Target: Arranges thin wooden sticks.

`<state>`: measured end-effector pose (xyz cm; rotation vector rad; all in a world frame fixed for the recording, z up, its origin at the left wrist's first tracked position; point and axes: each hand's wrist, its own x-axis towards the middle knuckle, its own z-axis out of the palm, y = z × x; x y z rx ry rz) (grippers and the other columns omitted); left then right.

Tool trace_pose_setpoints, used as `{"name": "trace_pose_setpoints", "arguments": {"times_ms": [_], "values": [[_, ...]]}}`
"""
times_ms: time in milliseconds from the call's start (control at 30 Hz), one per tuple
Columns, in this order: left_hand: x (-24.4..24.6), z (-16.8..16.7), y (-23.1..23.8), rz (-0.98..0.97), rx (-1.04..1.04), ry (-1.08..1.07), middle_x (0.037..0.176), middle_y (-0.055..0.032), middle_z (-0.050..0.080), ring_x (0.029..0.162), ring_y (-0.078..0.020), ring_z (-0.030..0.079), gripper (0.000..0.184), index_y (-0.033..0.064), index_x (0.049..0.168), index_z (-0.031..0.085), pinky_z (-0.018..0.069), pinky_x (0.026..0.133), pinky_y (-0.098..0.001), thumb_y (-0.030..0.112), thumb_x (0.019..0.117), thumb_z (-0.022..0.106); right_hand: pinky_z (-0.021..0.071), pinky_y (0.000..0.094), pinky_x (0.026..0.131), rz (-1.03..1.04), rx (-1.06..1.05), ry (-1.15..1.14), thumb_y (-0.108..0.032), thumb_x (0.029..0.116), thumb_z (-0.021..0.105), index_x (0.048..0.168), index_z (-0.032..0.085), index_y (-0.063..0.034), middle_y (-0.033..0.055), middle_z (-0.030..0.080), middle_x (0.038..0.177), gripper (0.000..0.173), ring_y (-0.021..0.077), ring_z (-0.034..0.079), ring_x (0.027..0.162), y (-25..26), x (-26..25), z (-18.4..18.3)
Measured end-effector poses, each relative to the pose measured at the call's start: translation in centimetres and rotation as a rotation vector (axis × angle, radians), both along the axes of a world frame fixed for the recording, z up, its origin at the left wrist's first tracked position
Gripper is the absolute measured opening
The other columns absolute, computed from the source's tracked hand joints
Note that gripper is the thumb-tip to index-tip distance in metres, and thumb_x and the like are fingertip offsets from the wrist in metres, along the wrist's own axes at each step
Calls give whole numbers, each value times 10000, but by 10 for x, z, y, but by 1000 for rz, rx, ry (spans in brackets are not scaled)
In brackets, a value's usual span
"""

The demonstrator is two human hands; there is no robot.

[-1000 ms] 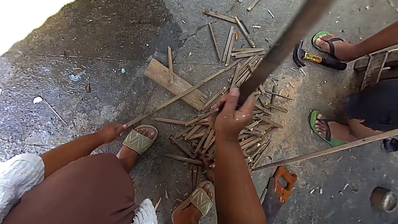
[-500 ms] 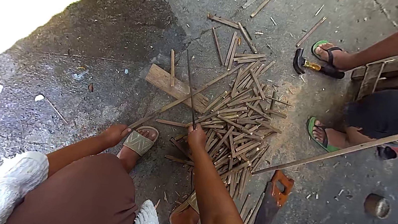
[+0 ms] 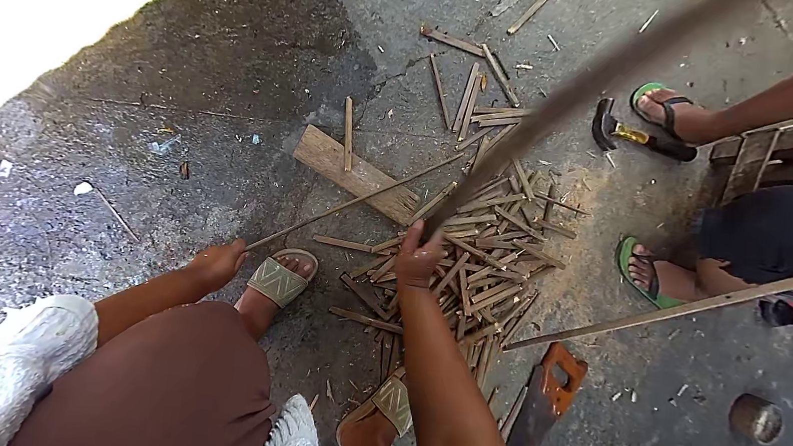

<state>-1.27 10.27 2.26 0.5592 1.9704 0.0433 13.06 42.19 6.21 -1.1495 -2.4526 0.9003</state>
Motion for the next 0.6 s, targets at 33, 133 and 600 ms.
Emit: {"name": "trace_pose_setpoints", "arguments": {"times_ms": [33,133,600], "values": [[1,-1,0,-1,0,-2,1193,-311,645,1159,-497,639,433,-17,1353,483,497,955,-651,308,1146,285,574,551,876,-16,-160,-378,-321,1123,415,1312,570,62,254,711,1001,454,379,724,943,-3,6,-11],[-3,4,0,-7,-8,-13,1209,-316,644,1178,-494,634,435,-12,1377,480,486,972,-657,298,1147,279,510,595,997,-40,-396,-834,-320,1118,410,1401,557,-7,262,680,1241,447,410,662,1187,-5,-4,-19],[-15,0,-18,486,292,-595,667,56,437,509,-28,399,230,98,1022,537,371,494,-179,284,1120,444,568,377,666,22,-569,-725,-381,1130,402,1270,571,26,173,627,876,463,225,638,642,31,19,-24]]}}
